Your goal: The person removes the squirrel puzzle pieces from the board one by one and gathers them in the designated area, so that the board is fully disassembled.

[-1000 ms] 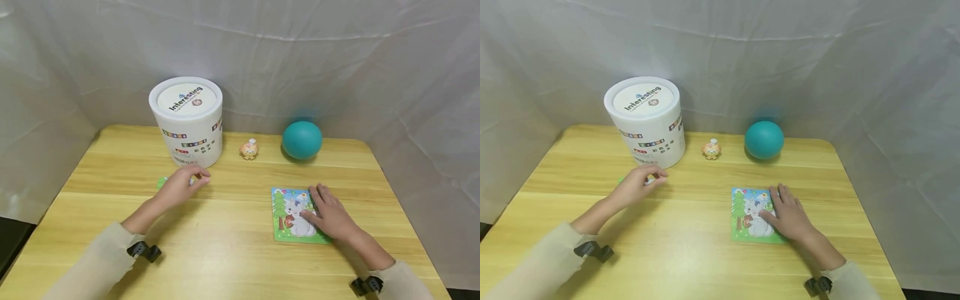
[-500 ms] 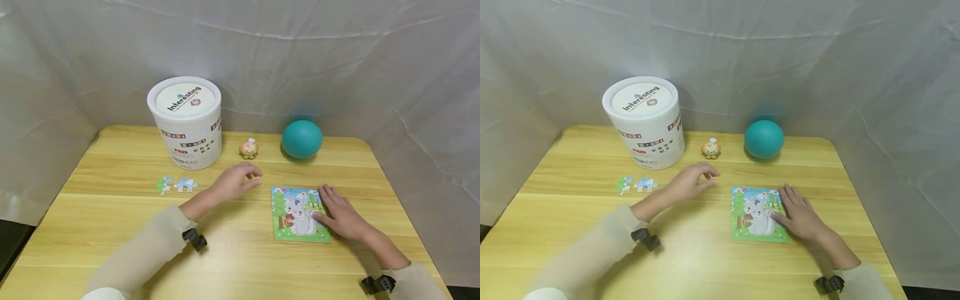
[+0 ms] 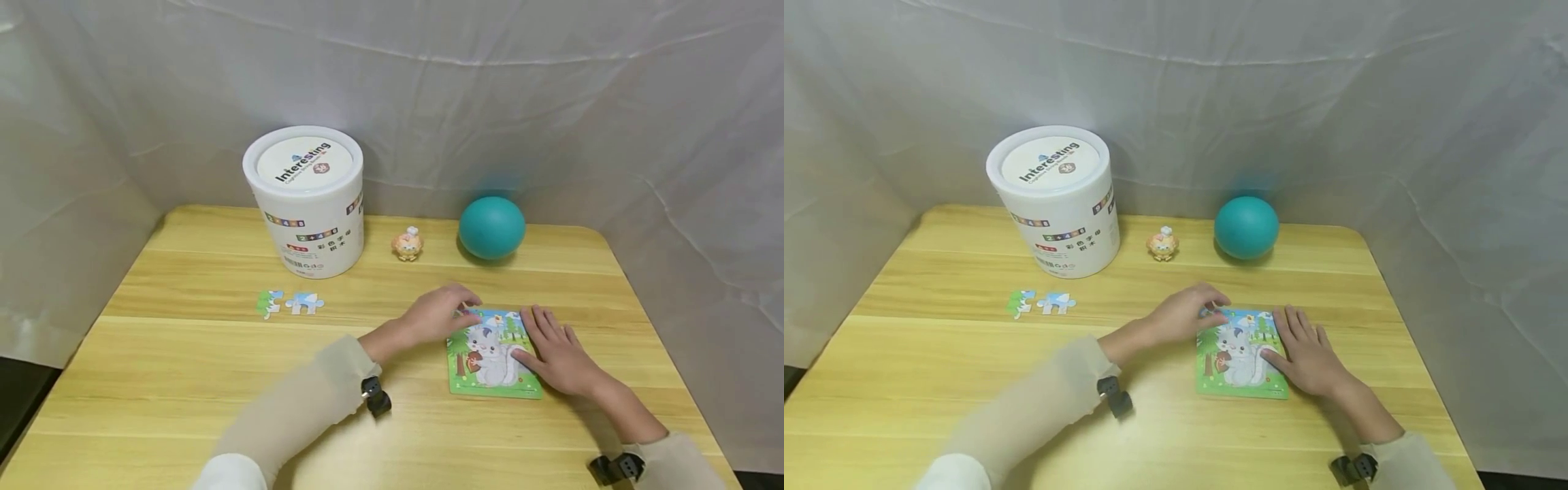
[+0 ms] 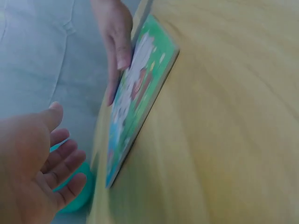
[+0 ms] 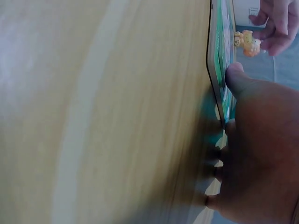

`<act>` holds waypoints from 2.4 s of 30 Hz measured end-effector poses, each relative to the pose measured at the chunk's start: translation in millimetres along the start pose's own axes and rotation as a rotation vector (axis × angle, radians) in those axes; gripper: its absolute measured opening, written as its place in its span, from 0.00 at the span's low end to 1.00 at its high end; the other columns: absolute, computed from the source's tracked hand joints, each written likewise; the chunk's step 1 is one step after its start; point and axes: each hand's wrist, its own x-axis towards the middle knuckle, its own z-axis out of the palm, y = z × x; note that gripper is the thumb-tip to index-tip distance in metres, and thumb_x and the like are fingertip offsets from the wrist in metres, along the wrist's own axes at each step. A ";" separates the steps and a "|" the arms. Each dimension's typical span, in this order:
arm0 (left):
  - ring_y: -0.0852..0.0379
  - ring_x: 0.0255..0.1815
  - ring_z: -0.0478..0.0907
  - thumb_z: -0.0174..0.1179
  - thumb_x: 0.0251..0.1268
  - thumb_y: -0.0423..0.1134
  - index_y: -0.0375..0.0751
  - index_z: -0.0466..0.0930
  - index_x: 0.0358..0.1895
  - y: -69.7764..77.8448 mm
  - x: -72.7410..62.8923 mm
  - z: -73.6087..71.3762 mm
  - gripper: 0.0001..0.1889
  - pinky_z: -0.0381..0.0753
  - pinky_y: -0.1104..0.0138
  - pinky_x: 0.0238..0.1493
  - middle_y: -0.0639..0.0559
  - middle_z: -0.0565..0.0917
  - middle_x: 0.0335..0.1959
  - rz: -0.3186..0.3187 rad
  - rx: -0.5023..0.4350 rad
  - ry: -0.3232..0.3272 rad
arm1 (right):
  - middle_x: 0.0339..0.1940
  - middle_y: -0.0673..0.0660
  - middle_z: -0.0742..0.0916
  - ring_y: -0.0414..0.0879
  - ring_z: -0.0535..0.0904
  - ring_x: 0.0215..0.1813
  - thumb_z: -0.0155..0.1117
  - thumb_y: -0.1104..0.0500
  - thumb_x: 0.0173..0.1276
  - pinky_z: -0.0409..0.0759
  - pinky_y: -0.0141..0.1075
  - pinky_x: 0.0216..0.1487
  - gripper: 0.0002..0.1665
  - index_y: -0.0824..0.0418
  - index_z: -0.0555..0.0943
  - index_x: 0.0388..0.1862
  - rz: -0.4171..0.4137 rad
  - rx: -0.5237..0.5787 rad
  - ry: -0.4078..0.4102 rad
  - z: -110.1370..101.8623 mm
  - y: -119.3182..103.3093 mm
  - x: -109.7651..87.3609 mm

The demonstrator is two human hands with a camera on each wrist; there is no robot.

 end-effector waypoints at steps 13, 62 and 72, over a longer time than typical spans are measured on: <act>0.62 0.55 0.79 0.60 0.74 0.54 0.47 0.82 0.62 8.8 18.7 37.9 0.21 0.76 0.71 0.57 0.55 0.83 0.53 -0.060 0.105 -0.039 | 0.81 0.75 0.49 0.71 0.38 0.81 0.54 0.37 0.78 0.38 0.76 0.69 0.51 0.61 0.45 0.85 -0.003 0.007 0.019 3.2 1.4 0.6; 0.66 0.47 0.73 0.58 0.76 0.53 0.58 0.86 0.51 28.0 33.7 73.9 0.12 0.70 0.73 0.46 0.65 0.80 0.46 -0.135 0.306 0.019 | 0.81 0.76 0.47 0.73 0.37 0.81 0.54 0.39 0.79 0.37 0.75 0.70 0.51 0.65 0.45 0.84 0.031 0.003 -0.045 -4.0 -6.8 1.9; 0.67 0.46 0.72 0.55 0.77 0.54 0.57 0.84 0.50 26.7 32.2 75.2 0.13 0.69 0.74 0.46 0.65 0.79 0.45 -0.117 0.293 0.045 | 0.82 0.74 0.46 0.71 0.35 0.81 0.53 0.39 0.79 0.34 0.76 0.69 0.51 0.62 0.43 0.85 0.001 0.036 -0.013 1.3 -0.1 1.5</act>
